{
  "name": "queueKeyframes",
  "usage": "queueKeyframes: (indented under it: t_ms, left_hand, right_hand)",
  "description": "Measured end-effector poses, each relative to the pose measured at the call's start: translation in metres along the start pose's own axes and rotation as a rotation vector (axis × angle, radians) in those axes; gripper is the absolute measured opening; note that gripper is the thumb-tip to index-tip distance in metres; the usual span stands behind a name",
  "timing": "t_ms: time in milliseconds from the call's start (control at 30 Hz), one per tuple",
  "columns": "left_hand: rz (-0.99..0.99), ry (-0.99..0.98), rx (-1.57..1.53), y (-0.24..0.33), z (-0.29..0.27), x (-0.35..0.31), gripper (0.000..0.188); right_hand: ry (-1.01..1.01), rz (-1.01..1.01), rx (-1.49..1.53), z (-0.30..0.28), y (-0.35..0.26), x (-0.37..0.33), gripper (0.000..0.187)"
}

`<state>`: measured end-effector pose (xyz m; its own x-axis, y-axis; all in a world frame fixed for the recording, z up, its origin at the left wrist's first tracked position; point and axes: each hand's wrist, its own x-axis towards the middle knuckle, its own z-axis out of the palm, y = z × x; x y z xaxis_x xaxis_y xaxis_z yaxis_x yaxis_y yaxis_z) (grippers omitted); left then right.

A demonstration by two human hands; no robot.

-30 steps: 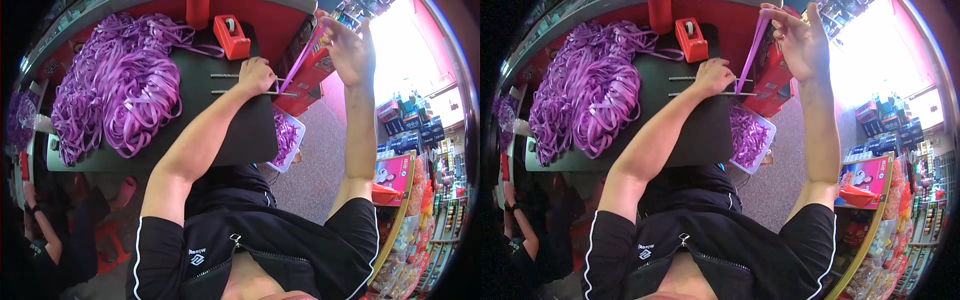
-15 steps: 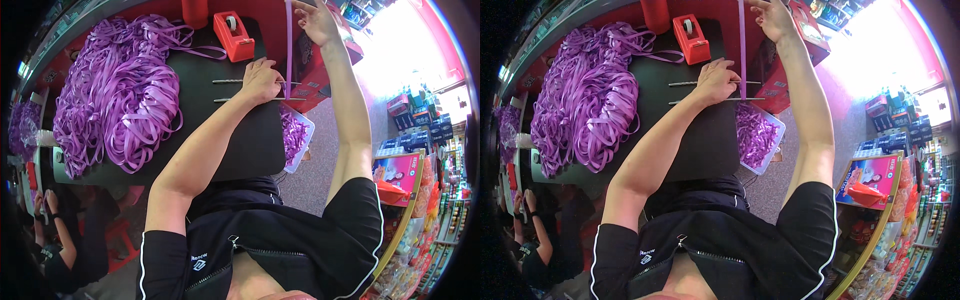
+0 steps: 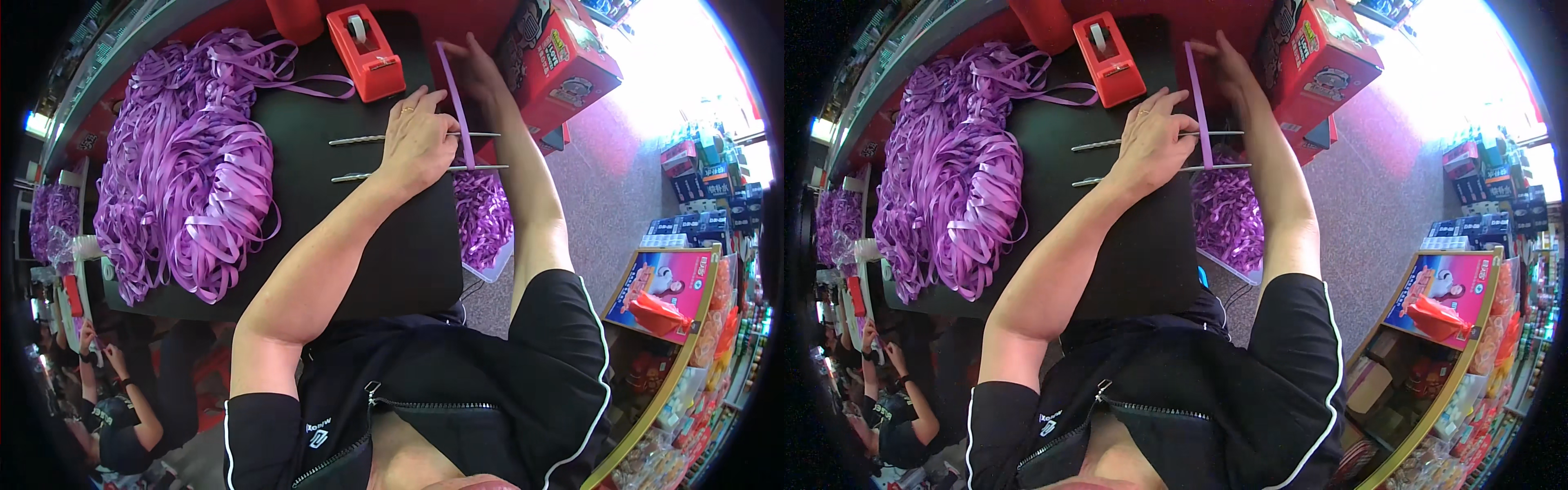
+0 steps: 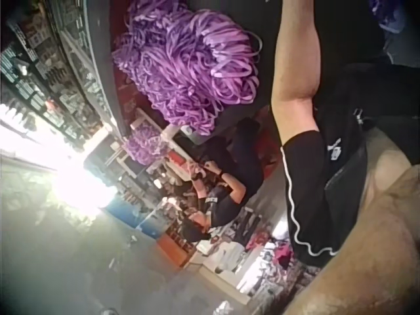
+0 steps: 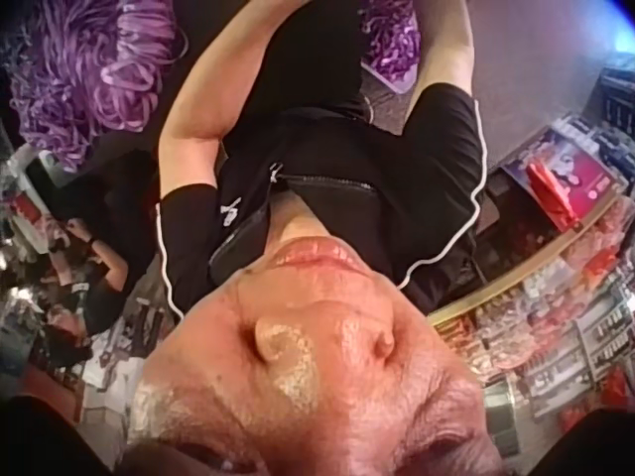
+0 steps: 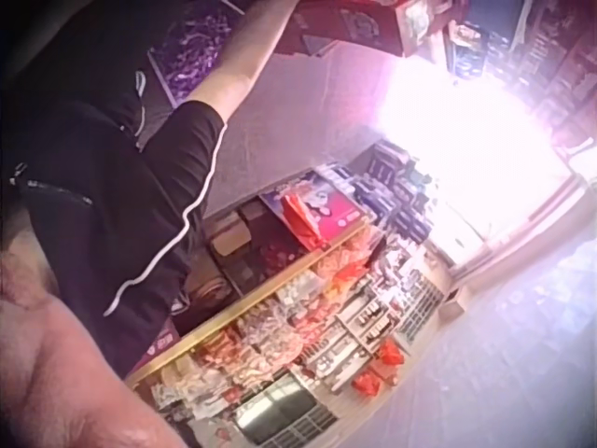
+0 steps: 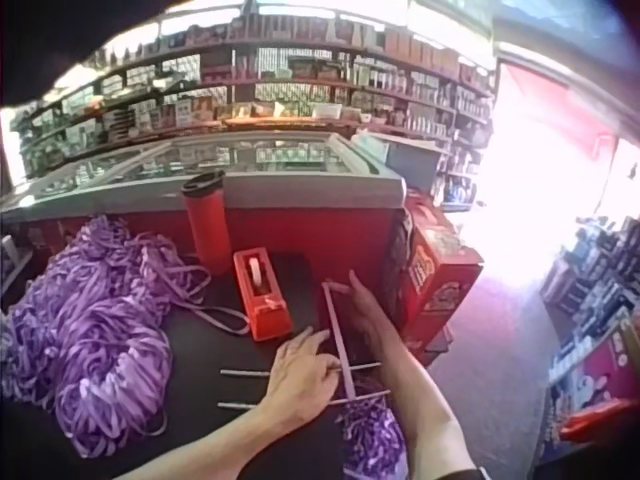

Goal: Making ribbon bows by wrapping purple ribbon around two parallel metal rods and tying them.

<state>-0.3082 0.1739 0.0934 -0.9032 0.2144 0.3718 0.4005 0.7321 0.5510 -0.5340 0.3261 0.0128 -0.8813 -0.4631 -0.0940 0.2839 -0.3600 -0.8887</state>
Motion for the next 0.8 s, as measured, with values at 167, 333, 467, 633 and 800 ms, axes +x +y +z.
queueKeyframes:
  t_ms: [167,333,467,633,800]
  left_hand:
    - [0.009,0.045,0.018,-0.001,0.001,-0.002,0.016]
    - [0.005,0.124,-0.024,-0.003,0.000,-0.004,0.016]
    - [0.035,0.070,0.005,0.003,0.006,0.004,0.015]
    - [0.009,0.034,0.012,-0.002,0.002,0.000,0.016]
    - [0.017,0.026,0.022,-0.006,0.004,0.002,0.018]
  right_hand:
    - [0.133,0.090,0.030,-0.006,0.042,-0.019,0.063]
    - [-0.062,0.033,-0.396,-0.010,0.088,-0.062,0.045]
    - [-0.005,-0.110,-0.654,-0.049,0.135,-0.119,0.047]
    - [0.171,-0.208,-0.816,-0.023,0.155,-0.240,0.044]
    - [0.348,-0.249,-0.902,0.048,0.131,-0.333,0.044]
